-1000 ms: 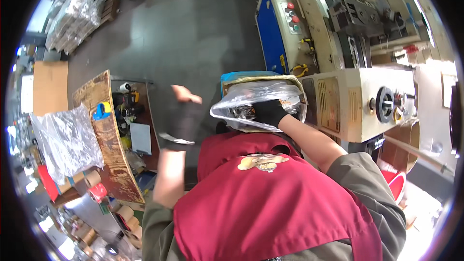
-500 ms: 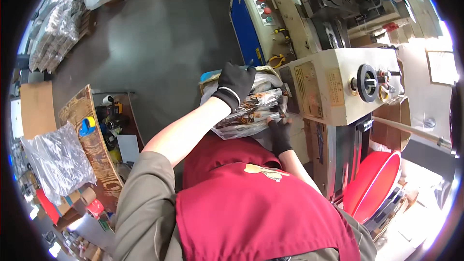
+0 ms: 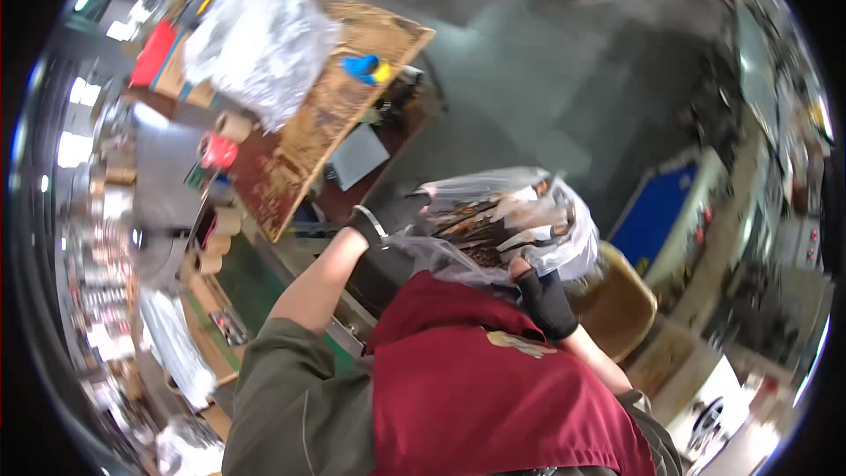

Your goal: Packaging small items from a production line into larger plastic bags.

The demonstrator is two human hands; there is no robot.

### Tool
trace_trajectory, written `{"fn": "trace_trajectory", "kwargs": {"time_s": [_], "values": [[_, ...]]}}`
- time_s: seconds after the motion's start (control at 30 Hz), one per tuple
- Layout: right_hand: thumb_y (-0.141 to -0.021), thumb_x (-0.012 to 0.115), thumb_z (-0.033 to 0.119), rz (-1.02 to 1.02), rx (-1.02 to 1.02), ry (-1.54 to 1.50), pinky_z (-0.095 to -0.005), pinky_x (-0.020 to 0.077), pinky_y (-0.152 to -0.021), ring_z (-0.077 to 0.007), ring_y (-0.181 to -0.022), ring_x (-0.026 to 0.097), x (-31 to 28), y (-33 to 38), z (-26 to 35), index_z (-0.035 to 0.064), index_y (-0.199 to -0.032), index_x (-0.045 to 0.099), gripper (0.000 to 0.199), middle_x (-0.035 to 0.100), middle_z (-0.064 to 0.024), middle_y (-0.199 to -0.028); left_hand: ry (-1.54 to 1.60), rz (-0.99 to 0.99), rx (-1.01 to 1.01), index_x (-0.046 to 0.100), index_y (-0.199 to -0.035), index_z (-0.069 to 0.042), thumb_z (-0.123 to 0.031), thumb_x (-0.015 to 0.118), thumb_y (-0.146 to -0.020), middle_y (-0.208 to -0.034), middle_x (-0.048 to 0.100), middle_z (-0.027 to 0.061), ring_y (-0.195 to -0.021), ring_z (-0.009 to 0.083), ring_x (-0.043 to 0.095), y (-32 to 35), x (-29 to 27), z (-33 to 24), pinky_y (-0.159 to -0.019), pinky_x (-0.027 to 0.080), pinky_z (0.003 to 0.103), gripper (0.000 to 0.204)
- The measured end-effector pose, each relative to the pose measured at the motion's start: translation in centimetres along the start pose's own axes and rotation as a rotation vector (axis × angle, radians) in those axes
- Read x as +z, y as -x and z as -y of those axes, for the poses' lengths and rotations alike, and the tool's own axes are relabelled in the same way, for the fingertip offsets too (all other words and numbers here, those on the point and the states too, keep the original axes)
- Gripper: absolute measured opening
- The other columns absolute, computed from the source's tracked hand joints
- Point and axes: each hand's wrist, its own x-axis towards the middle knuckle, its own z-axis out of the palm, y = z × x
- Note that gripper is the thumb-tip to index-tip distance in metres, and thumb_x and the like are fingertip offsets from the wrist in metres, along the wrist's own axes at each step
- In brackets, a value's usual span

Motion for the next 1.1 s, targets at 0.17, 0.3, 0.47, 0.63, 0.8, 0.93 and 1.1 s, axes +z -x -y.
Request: {"fn": "trace_trajectory", "kwargs": {"time_s": [0.17,0.3,0.47,0.63,0.8,0.93,1.1], "values": [[-0.087,0.056,0.033,0.082,-0.012,0.029,-0.0288,0.0436,-0.067,-0.0146,-0.072,0.053,7.7,-11.8,6.5,0.0020,-0.103,0.055,0.034,0.056,-0.0053,-0.085,0.266,-0.257,0.057,0.055,-0.070,-0.003,-0.024,0.051,-0.091,-0.060,0.052,-0.0003,-0.059,0.0080,0.049,9.0,-13.7,1.8,-0.057,0.039,0.025,0.030],[-0.093,0.046,0.028,0.133,-0.161,0.076,-0.0301,0.0414,-0.059,-0.0146,-0.067,0.047,15.8,-26.7,5.0,0.0006,-0.088,0.056,0.029,0.051,-0.0038,-0.079,0.387,-0.518,-0.008,0.054,-0.065,-0.004,-0.031,0.052,-0.090,-0.059,0.053,0.0001,-0.058,0.0090,0.050,8.7,-22.7,8.5,-0.059,0.039,0.025,0.036],[-0.086,0.053,0.021,0.337,-0.308,0.709,-0.0359,0.0501,-0.065,-0.0254,-0.077,0.061,25.7,-43.6,3.0,-0.0063,-0.098,0.053,0.030,0.058,-0.0214,-0.083,-0.472,-0.846,0.032,0.062,-0.082,-0.002,-0.030,0.056,-0.084,-0.069,0.062,0.0173,-0.067,0.0333,0.061,3.8,-31.4,23.0,-0.062,0.045,0.042,0.029],[-0.084,0.052,0.025,0.302,-0.503,1.128,-0.0445,0.0476,-0.063,-0.0384,-0.071,0.059,31.8,-44.1,11.5,0.0043,-0.084,0.061,0.023,0.062,-0.0182,-0.074,-0.363,-0.808,-0.175,0.064,-0.083,-0.006,-0.027,0.056,-0.084,-0.081,0.063,0.0164,-0.071,0.0341,0.061,7.7,-37.5,21.0,-0.067,0.047,0.043,0.023],[-0.081,0.056,0.025,0.997,-0.353,0.849,-0.0387,0.0467,-0.064,-0.0336,-0.068,0.060,38.5,-50.0,8.1,-0.0007,-0.083,0.060,0.026,0.060,-0.0213,-0.074,-0.531,-0.815,-0.072,0.063,-0.095,-0.001,-0.027,0.058,-0.080,-0.083,0.063,0.0176,-0.079,0.0343,0.059,2.8,-35.6,24.8,-0.076,0.046,0.044,0.030],[-0.072,0.056,0.004,1.337,-0.149,0.228,-0.0317,0.0481,-0.051,-0.0174,-0.063,0.061,44.5,-58.8,-4.4,0.0005,-0.077,0.063,0.009,0.061,-0.0105,-0.070,-0.665,-0.897,-0.144,0.065,-0.077,-0.008,-0.029,0.064,-0.072,-0.083,0.061,0.0114,-0.085,0.0273,0.056,-3.5,-34.2,19.1,-0.096,0.033,0.051,0.022],[-0.075,0.056,0.015,1.003,-1.302,0.661,-0.0357,0.0475,-0.054,-0.0218,-0.064,0.060,49.0,-62.5,-11.0,0.0078,-0.079,0.067,0.014,0.063,-0.0085,-0.070,-0.757,-0.556,-0.378,0.067,-0.083,-0.006,-0.027,0.065,-0.067,-0.100,0.059,0.0124,-0.103,0.0306,0.049,-7.6,-28.3,22.1,-0.101,0.029,0.053,0.026]]}}
